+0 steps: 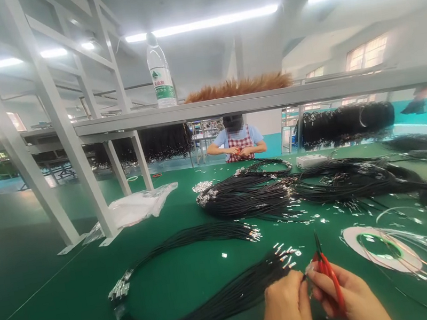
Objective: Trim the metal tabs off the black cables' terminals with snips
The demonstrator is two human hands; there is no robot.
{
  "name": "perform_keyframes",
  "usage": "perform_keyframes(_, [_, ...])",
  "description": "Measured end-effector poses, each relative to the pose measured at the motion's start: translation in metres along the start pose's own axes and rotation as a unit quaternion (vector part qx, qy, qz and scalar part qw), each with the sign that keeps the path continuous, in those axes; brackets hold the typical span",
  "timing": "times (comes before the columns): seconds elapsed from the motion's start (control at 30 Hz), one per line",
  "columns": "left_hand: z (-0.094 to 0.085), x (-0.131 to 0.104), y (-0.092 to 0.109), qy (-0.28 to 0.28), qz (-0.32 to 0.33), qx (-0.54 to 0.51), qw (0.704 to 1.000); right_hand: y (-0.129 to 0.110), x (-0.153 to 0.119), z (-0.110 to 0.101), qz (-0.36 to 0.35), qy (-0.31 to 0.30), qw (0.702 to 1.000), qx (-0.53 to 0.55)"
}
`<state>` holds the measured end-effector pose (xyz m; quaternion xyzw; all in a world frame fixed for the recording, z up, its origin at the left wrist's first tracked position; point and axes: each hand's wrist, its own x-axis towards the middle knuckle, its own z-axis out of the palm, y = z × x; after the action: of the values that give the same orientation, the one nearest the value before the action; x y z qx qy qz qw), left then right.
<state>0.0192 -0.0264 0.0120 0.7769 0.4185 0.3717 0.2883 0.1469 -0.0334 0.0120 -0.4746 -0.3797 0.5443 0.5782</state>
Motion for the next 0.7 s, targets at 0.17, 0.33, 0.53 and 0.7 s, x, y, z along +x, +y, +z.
perform_keyframes(0.17, [0.004, 0.0, -0.001, 0.009, -0.033, -0.099, 0.995, 0.001, -0.003, 0.003, -0.006, 0.007, 1.0, 0.027])
perform_keyframes(0.33, [-0.004, 0.009, -0.002, -0.069, -0.148, -0.319, 0.934, 0.0, 0.0, 0.001, 0.009, -0.007, 1.0, 0.024])
perform_keyframes(0.53, [-0.013, 0.015, -0.005, -0.095, -0.171, -0.38, 0.904, 0.004, 0.007, -0.004, 0.017, 0.023, 0.999, 0.016])
perform_keyframes(0.7, [-0.011, 0.016, -0.008, -0.045, -0.154, -0.364, 0.918, 0.003, 0.008, -0.006, 0.014, 0.017, 1.0, -0.002])
